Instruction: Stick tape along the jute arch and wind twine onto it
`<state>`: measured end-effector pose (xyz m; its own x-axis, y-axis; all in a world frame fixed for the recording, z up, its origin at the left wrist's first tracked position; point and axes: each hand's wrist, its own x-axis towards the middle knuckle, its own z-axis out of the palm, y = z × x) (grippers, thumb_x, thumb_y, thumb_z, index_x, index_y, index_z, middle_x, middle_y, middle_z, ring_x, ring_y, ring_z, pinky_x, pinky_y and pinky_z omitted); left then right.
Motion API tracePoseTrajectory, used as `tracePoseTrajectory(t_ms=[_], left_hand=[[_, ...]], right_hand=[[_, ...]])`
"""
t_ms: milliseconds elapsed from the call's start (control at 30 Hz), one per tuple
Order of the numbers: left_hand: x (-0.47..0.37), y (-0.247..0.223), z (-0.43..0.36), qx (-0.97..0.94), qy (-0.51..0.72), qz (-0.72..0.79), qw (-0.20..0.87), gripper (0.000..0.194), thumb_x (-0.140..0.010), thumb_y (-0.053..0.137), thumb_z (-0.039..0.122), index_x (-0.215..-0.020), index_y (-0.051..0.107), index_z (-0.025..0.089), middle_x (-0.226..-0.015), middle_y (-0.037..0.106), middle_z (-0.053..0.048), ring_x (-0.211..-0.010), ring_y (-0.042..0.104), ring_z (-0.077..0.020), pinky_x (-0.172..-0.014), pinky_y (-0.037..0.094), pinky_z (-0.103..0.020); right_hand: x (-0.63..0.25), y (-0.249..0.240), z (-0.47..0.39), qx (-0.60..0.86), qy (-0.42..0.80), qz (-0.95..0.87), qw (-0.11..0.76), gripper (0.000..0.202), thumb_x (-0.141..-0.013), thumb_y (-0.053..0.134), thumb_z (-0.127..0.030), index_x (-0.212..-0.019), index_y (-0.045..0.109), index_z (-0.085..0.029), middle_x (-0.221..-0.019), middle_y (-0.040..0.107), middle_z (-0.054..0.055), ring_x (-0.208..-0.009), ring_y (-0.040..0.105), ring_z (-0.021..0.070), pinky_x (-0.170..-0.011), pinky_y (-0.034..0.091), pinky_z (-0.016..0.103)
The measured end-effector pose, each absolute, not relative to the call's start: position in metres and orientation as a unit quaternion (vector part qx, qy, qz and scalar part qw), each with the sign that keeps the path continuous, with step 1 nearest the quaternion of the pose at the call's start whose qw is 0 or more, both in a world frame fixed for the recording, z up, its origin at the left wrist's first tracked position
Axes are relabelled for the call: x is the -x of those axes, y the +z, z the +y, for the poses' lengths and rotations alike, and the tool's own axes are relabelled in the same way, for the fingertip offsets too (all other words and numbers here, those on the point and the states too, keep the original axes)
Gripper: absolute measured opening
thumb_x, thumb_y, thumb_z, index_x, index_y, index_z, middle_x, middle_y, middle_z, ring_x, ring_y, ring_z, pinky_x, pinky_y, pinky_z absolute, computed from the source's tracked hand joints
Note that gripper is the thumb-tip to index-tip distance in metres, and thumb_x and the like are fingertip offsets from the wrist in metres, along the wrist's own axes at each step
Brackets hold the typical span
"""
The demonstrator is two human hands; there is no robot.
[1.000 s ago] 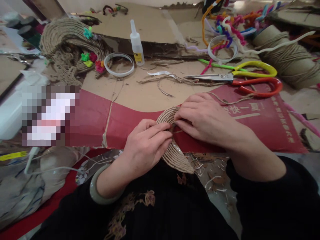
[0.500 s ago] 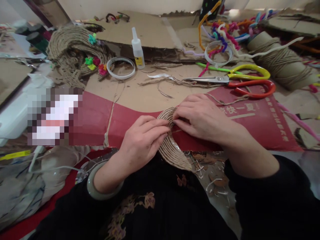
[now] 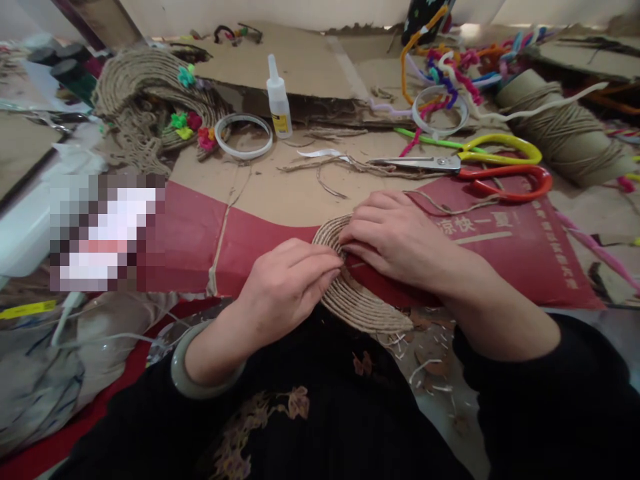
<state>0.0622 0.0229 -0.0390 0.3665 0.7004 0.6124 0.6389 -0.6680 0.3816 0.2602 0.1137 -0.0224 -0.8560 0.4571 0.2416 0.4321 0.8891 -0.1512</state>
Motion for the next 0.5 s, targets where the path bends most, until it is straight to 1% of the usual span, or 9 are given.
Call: tracePoseTrajectory(t_ms=[100,167,367,500], left_hand=[[-0.0621,-0.0415,0.0272,-0.834,0.369,0.409,-0.007,0.01,-0.091,0.064,0.013,-0.096,0.071,0.014,-0.102,0.077,-0.009,-0.095,0.07,-0.0186,-0.09,0.058,-0.033],[-0.063,-0.0427,0.0288,-0.843,0.349,0.409,-0.028,0.01,-0.091,0.064,0.014,-0.095,0.072,0.014,-0.103,0.077,-0.009,-0.097,0.069,-0.0194,-0.094,0.058,-0.034],[-0.0652,-0.0436,0.0281,-0.841,0.343,0.417,-0.031,0.01,-0.091,0.064,0.015,-0.094,0.074,0.014,-0.099,0.078,-0.007,-0.094,0.068,-0.019,-0.091,0.059,-0.033],[-0.0652,-0.0441,0.0272,-0.836,0.341,0.428,-0.027,0.012,-0.092,0.062,0.017,-0.094,0.074,0.016,-0.099,0.078,-0.006,-0.094,0.068,-0.0189,-0.09,0.059,-0.034]], right_hand=[[-0.2615,-0.0233,0.1151,0.226,0.051,-0.963,0.14,0.02,-0.096,0.054,-0.021,-0.088,0.072,-0.018,-0.081,0.068,0.005,-0.086,0.052,0.0208,-0.083,0.034,0.034],[-0.2627,-0.0237,0.116,0.222,0.053,-0.964,0.139,0.022,-0.097,0.052,-0.021,-0.089,0.072,-0.018,-0.083,0.069,0.005,-0.087,0.052,0.0208,-0.084,0.035,0.033],[-0.2658,-0.0236,0.1177,0.215,0.016,-0.965,0.15,0.022,-0.097,0.052,-0.021,-0.088,0.072,-0.019,-0.085,0.071,0.006,-0.087,0.056,0.0208,-0.09,0.038,0.035],[-0.2663,-0.0219,0.1173,0.241,-0.01,-0.96,0.144,0.024,-0.097,0.053,-0.024,-0.084,0.072,-0.019,-0.081,0.071,0.006,-0.085,0.057,0.0206,-0.096,0.038,0.038]])
